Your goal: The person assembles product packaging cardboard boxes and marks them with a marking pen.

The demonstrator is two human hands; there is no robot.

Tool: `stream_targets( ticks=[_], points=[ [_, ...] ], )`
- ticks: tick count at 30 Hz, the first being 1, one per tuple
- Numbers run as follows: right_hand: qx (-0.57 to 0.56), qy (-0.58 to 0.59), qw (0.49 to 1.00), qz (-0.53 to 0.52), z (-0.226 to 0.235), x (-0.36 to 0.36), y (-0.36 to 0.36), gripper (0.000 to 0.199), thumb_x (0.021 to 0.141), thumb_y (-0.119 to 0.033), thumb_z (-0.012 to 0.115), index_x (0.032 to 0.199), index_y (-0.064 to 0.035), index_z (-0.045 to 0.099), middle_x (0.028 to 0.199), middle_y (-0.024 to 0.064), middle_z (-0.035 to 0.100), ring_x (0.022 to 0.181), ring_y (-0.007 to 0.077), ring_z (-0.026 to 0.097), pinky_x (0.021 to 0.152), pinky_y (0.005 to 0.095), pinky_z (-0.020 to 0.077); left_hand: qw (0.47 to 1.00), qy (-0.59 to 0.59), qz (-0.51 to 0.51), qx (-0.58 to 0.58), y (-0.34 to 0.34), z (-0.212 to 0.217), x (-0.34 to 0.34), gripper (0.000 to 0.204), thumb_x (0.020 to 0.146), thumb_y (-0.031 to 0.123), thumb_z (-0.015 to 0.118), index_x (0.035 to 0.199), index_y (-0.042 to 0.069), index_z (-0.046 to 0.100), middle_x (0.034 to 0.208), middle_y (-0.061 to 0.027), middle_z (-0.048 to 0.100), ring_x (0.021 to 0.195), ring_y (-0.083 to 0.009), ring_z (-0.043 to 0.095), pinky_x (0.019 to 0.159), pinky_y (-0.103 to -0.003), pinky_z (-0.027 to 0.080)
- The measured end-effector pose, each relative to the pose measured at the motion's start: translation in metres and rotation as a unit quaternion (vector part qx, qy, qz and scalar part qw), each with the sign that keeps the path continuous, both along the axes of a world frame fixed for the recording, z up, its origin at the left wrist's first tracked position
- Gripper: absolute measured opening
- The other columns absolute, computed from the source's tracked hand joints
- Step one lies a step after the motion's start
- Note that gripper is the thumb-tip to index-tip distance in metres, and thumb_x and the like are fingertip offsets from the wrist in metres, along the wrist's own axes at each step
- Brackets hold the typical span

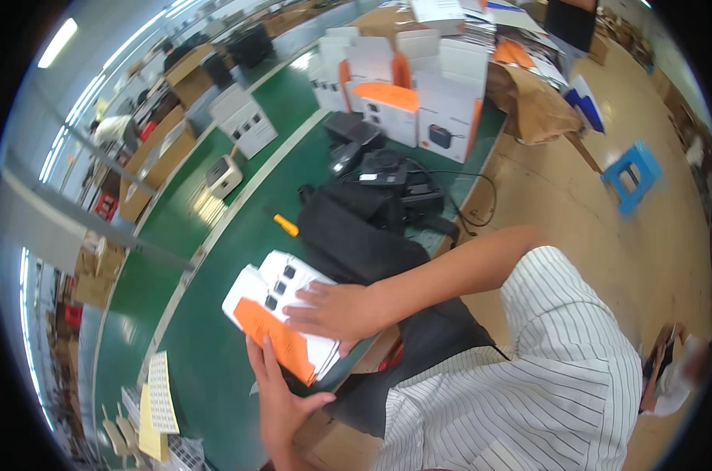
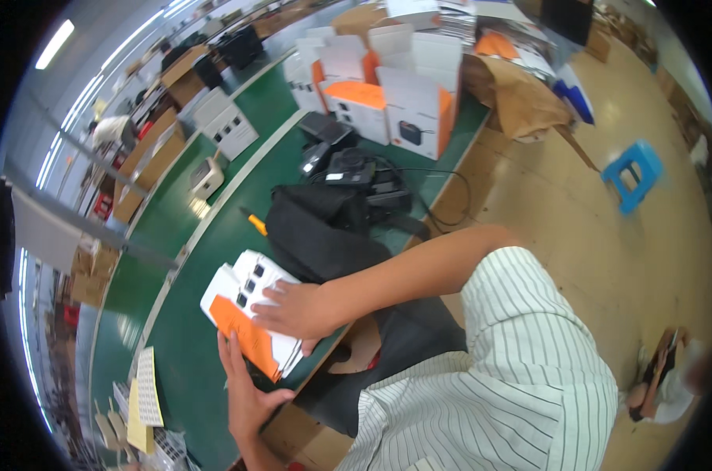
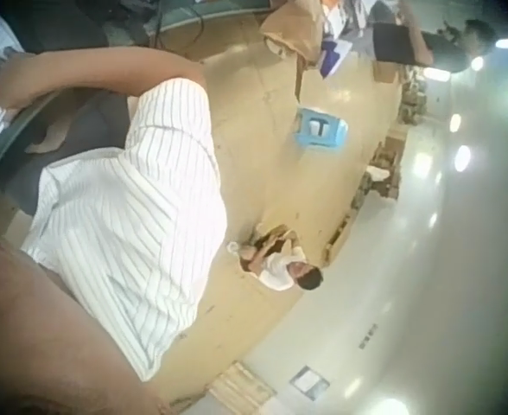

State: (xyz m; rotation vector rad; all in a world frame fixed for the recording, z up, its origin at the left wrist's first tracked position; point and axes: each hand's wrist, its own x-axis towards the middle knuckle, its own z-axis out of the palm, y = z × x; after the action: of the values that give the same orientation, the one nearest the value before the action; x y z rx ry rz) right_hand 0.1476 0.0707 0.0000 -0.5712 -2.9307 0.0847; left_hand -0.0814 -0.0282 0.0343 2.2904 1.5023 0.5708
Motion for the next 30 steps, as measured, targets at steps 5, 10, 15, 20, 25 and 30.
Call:
stream_targets(
  ticks=[5, 10, 15, 20, 25, 30],
  points=[
    [-0.035, 0.080, 0.994, 0.061, 0.021, 0.015, -0.024, 0.080, 0.078, -0.041, 0.072, 0.140, -0.0031, 0.038, 0.149, 0.0218, 0.031, 0.137, 0.0425, 0.030, 0.109, 0.0525, 0.0292, 0.994, 0.099, 0.040, -0.001, -0.014, -0.022, 0.016, 0.113, 0.064, 0.041, 0.085, 0.149, 0.003, 0.021, 0.155, -0.0275, 0.009, 0.140, -0.0469, 0.019, 0.112, -0.049, 0.025],
    [-0.180, 0.287, 0.939, 0.063, 0.024, 0.049, -0.050, 0.044, 0.085, -0.020, 0.066, 0.124, -0.0056, 0.054, 0.118, 0.0152, 0.056, 0.110, 0.0315, 0.057, 0.089, 0.0404, 0.0496, 0.995, 0.056, 0.052, 0.059, -0.017, -0.017, 0.025, 0.081, 0.080, 0.028, 0.071, 0.145, 0.003, 0.030, 0.151, -0.0281, 0.020, 0.136, -0.0465, 0.027, 0.109, -0.053, 0.026],
    [-0.191, 0.332, 0.923, -0.042, -0.018, 0.046, -0.069, 0.047, 0.080, -0.018, 0.070, 0.122, -0.0046, 0.054, 0.129, 0.0179, 0.050, 0.123, 0.0356, 0.047, 0.104, 0.0453, 0.0387, 0.997, 0.043, 0.042, 0.044, -0.009, -0.016, 0.032, 0.076, 0.079, 0.012, 0.070, 0.146, 0.008, 0.035, 0.152, -0.0295, 0.020, 0.136, -0.0487, 0.027, 0.110, -0.049, 0.028],
    [-0.180, 0.334, 0.924, -0.057, -0.034, 0.031, -0.070, 0.058, 0.076, -0.020, 0.075, 0.126, -0.0033, 0.051, 0.139, 0.0241, 0.038, 0.135, 0.0421, 0.031, 0.114, 0.0503, 0.0244, 0.996, 0.053, 0.053, 0.049, -0.011, -0.019, 0.027, 0.076, 0.082, 0.013, 0.068, 0.148, 0.006, 0.031, 0.151, -0.0316, 0.018, 0.136, -0.0500, 0.026, 0.110, -0.047, 0.028],
    [-0.182, 0.477, 0.858, -0.057, -0.053, 0.029, -0.077, 0.053, 0.075, -0.013, 0.075, 0.122, -0.0039, 0.053, 0.132, 0.0179, 0.044, 0.130, 0.0391, 0.040, 0.106, 0.0482, 0.0382, 0.996, 0.068, 0.037, 0.055, -0.011, -0.022, 0.023, 0.076, 0.084, 0.015, 0.067, 0.148, 0.004, 0.028, 0.150, -0.0337, 0.019, 0.135, -0.0510, 0.028, 0.110, -0.049, 0.027],
    [-0.131, 0.519, 0.841, -0.079, -0.053, 0.027, -0.077, 0.044, 0.076, -0.012, 0.073, 0.115, -0.0033, 0.055, 0.118, 0.0142, 0.049, 0.112, 0.0337, 0.052, 0.092, 0.0420, 0.0466, 0.994, 0.062, 0.024, 0.083, -0.014, -0.029, 0.021, 0.075, 0.085, 0.020, 0.065, 0.148, 0.005, 0.029, 0.149, -0.0342, 0.021, 0.134, -0.0514, 0.028, 0.109, -0.051, 0.028]
  ],
)
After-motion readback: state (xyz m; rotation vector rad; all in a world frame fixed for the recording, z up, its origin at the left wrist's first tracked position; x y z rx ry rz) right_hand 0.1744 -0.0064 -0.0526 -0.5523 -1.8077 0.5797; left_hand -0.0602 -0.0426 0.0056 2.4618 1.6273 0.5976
